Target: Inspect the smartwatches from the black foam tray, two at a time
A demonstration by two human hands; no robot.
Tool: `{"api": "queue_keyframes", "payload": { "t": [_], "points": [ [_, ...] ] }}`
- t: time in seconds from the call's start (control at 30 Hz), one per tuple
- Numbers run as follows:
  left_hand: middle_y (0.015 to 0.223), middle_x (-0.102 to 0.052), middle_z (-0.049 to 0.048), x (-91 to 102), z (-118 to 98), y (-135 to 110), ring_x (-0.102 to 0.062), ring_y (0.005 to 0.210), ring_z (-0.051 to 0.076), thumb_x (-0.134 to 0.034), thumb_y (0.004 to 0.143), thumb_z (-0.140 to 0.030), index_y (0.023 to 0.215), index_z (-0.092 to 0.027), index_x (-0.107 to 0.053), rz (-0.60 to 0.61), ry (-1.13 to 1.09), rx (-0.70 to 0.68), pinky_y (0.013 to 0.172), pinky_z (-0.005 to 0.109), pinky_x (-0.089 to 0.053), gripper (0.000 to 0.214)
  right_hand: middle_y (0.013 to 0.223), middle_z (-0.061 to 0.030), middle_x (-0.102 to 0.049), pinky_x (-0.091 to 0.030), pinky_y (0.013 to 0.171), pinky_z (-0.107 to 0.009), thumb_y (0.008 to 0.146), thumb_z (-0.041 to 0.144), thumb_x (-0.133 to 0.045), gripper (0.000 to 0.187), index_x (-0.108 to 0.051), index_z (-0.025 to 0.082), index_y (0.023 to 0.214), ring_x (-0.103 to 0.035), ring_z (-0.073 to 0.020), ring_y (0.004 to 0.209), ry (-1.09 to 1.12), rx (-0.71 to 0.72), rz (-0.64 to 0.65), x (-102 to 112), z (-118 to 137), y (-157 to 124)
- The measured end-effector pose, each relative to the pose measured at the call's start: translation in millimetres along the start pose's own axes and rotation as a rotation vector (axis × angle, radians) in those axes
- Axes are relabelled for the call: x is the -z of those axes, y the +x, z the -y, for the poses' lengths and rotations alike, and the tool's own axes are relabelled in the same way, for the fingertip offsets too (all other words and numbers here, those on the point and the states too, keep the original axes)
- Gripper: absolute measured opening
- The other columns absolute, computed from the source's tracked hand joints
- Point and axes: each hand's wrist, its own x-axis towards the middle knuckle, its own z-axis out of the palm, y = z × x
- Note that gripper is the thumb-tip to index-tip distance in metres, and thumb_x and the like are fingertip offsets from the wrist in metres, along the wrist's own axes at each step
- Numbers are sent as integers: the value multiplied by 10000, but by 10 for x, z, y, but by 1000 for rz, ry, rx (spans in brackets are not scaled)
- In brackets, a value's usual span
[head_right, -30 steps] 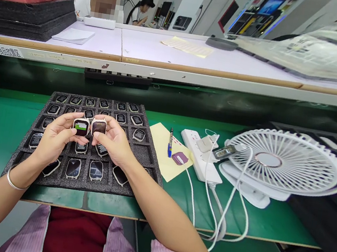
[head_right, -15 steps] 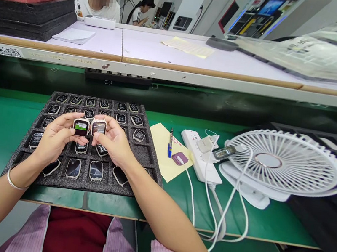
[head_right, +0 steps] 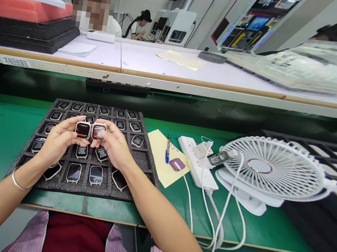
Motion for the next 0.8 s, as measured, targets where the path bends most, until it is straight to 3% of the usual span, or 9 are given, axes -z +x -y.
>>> {"api": "queue_keyframes", "payload": {
  "t": [0.2, 0.57, 0.8],
  "points": [
    [988, -741, 38, -9, -266, 160, -740, 655, 163, -660, 685, -176, 1230, -176, -655, 30, -34, -40, 674, 314, -628, 546, 818, -11, -708, -546, 621, -328, 874, 423, -630, 299, -624, 211, 1084, -669, -156, 593, 12, 53, 46, -67, 232, 205],
    [846, -711, -7, -241, -1122, 582, -725, 619, 134, -630, 686, -132, 1238, -189, -639, 82, -71, -343, 642, 265, -611, 555, 755, 26, -683, -523, 583, -275, 916, 318, -550, 187, -548, 234, 1083, -668, -129, 564, -116, 302, 171, -433, 1192, 707],
    [848, -705, -17, -368, -1424, 694, -705, 640, 105, -626, 704, -78, 1265, -209, -628, 88, 7, -502, 690, 254, -616, 576, 791, 4, -690, -536, 603, -289, 900, 286, -529, 204, -531, 202, 1085, -686, -136, 584, -185, 368, 216, -578, 1599, 779]
  ]
}}
